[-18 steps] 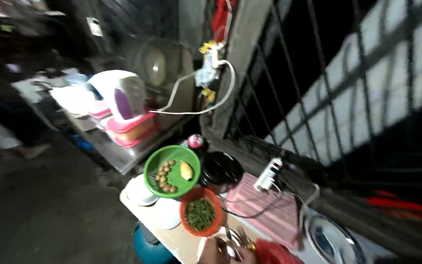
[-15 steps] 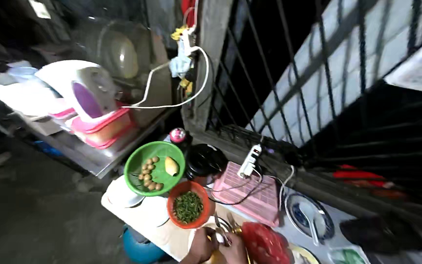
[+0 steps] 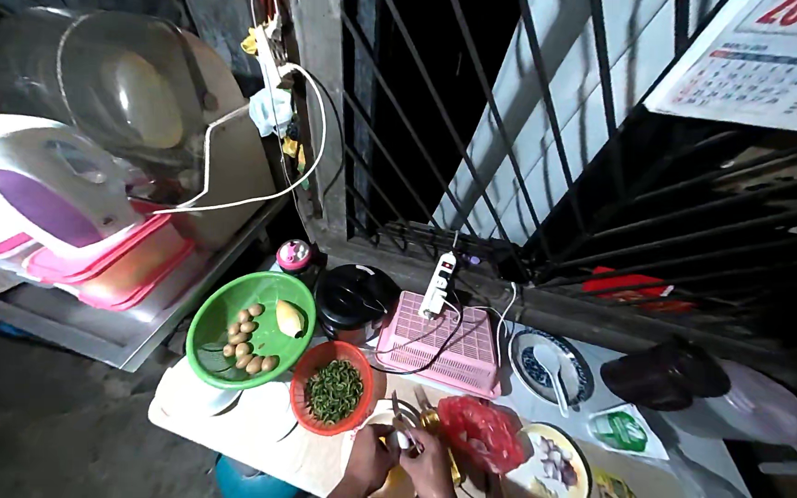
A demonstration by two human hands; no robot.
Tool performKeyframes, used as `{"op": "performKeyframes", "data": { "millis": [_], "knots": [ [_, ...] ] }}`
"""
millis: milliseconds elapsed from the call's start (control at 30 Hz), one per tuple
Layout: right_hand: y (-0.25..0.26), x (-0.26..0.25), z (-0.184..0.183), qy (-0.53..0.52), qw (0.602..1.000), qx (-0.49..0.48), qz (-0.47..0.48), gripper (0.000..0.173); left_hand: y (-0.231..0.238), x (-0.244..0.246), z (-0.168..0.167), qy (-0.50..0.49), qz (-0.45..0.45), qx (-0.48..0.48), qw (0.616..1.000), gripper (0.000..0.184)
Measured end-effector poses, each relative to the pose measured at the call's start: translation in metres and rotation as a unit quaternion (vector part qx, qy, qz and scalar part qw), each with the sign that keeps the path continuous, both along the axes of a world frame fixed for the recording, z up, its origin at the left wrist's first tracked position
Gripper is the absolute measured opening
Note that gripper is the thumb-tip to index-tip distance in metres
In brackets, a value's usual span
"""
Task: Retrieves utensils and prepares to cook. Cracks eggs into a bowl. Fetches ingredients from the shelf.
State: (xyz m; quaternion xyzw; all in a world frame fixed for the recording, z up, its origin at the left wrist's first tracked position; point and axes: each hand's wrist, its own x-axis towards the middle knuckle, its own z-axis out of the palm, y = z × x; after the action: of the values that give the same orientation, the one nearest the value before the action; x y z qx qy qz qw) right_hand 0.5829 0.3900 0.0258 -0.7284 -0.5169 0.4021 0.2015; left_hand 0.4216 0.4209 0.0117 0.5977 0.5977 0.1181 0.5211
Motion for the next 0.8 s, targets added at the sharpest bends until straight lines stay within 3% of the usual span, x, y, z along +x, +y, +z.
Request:
{"op": "performKeyframes", "data": {
  "millis": [400,567,700,800],
  "knots": [
    [-0.001,-0.004,-0.007,-0.011,1.0,-0.001,0.008,0.042,0.003,-0.007,-0.002,0.009,-0.023,0.005,1.0,0.044],
    [-0.002,0.007,-0.009,-0.049,0.996,-0.039,0.06,0.048,0.001,-0.018,-0.008,0.01,-0.095,0.046,0.994,0.046],
    [-0.005,0.014,-0.009,-0.098,0.99,-0.035,0.091,0.047,-0.001,-0.023,-0.013,0.072,-0.16,0.107,0.979,0.043],
    [-0.01,0.014,-0.005,-0.141,0.987,-0.015,0.079,0.044,-0.001,-0.023,-0.006,0.106,-0.151,0.1,0.978,0.042]
  ]
}}
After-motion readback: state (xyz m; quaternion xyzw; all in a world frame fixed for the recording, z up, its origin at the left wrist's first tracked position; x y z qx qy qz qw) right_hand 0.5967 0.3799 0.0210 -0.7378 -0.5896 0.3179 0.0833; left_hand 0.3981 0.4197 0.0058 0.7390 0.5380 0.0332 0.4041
